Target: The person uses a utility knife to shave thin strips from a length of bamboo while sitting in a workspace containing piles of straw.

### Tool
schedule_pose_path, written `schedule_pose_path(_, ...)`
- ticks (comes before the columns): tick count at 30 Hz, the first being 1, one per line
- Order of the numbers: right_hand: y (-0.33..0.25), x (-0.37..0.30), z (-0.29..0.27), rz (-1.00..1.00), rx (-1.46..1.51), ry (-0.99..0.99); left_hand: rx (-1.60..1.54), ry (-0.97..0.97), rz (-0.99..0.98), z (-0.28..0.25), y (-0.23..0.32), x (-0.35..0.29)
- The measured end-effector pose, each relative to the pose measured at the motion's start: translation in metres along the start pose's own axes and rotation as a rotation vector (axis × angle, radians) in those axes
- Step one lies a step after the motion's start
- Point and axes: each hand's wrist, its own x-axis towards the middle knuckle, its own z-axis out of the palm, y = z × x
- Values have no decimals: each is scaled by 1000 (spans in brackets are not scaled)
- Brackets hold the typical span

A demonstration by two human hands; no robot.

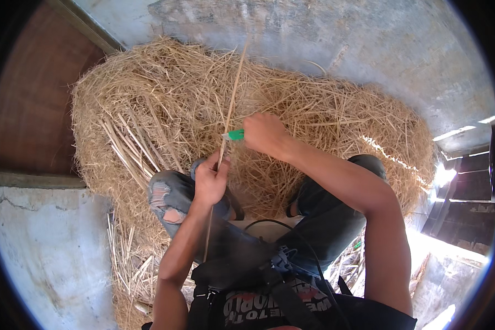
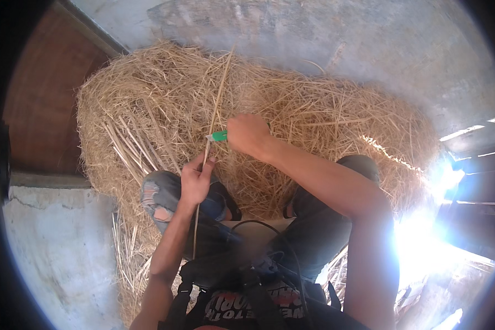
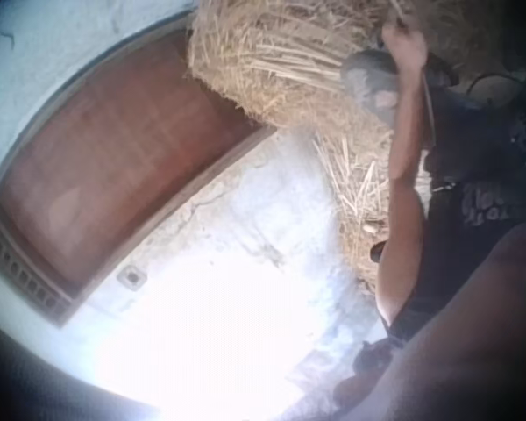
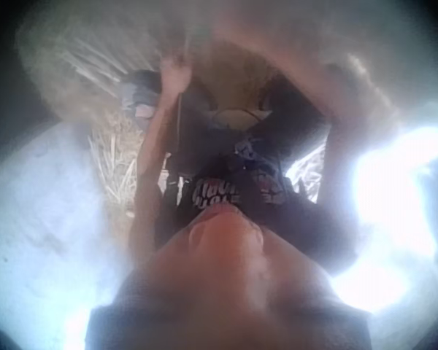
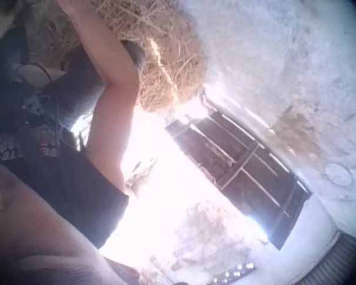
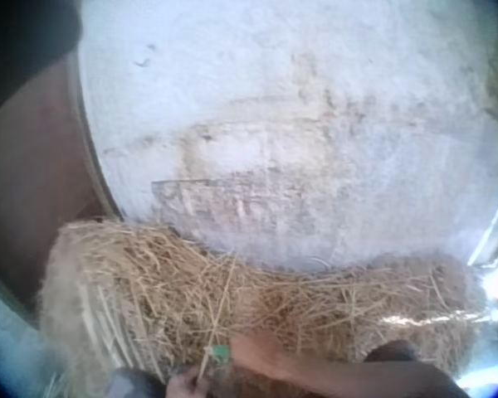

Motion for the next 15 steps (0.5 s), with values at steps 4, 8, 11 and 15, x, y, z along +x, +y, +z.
schedule_pose_path(4, 27, 21, -18, 153, 90, 34, -21, -28, 104, 3, -9, -6)
schedule_pose_path(8, 115, 36, -91, 519, 103, 261, -169, -236, 32, 8, -9, -24)
schedule_pose_path(11, 155, 19, -114, 668, 162, 335, -381, -308, -21, 1, -3, -26)
schedule_pose_path(15, 193, 15, -106, 734, 125, 326, -544, -335, -86, -2, -2, -20)
